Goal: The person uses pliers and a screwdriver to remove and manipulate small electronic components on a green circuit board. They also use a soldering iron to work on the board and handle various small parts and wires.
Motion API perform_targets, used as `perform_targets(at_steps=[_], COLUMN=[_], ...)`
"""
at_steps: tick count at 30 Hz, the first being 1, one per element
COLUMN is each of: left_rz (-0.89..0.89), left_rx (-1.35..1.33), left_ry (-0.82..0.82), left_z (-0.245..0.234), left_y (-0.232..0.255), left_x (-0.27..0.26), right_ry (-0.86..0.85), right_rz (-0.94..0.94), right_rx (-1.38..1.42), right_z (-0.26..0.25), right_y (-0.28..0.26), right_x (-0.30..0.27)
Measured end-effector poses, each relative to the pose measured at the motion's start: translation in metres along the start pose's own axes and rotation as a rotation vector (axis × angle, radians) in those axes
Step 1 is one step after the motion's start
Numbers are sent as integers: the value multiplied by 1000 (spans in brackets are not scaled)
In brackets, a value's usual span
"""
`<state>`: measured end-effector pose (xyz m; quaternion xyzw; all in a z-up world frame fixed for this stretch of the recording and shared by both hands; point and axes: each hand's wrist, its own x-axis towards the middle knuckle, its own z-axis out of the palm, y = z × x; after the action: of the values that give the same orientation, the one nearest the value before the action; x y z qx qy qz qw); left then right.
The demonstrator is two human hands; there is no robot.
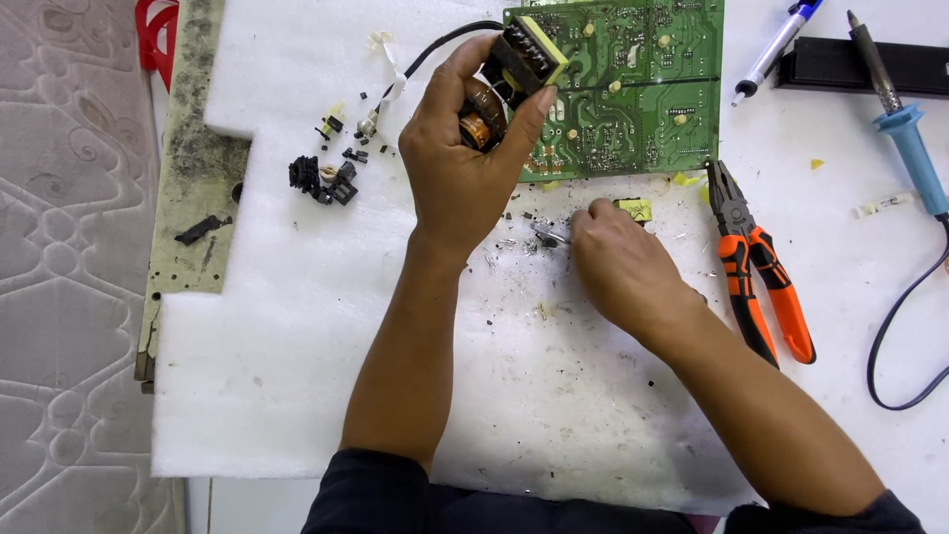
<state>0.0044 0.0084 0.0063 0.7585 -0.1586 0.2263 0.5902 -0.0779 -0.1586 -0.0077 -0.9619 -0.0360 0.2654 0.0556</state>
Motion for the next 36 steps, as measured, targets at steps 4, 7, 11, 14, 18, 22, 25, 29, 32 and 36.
perform_targets(at_steps=[4, 7, 11, 14, 18, 22, 25, 29, 32, 36], left_rz=[-55, 32, -13, -34, 39, 28, 57, 89, 179, 109], left_rx=[-62, -150, -192, -231, -215, -247, -169, -172, -94, 105], left_ry=[80, 162, 332, 417, 327, 214, 179, 174, 157, -178], left_z=[-5, -10, -15, -17, -14, -7, -7, -4, -4, 0], left_y=[4, 3, 5, 7, 10, 17, 20, 13, 5, 2], left_x=[0, 0, -2, -5, -9, -9, -10, -13, -9, -2], right_ry=[-37, 66, 47, 17, -56, -140, -126, 59, -68, 0], right_rz=[-27, -198, -200, -200, -144, -28, -96, -338, -166, 85], right_rx=[133, 336, 386, 445, 336, 27, 206, 262, 226, 117], right_z=[-22, -15, -45, -70, -67, -29, -30, -21, -52, -52], right_y=[-37, -55, -69, -74, -43, 3, -31, -51, -46, 15], right_x=[18, 50, 52, 47, 35, 28, 20, 19, -7, -12])
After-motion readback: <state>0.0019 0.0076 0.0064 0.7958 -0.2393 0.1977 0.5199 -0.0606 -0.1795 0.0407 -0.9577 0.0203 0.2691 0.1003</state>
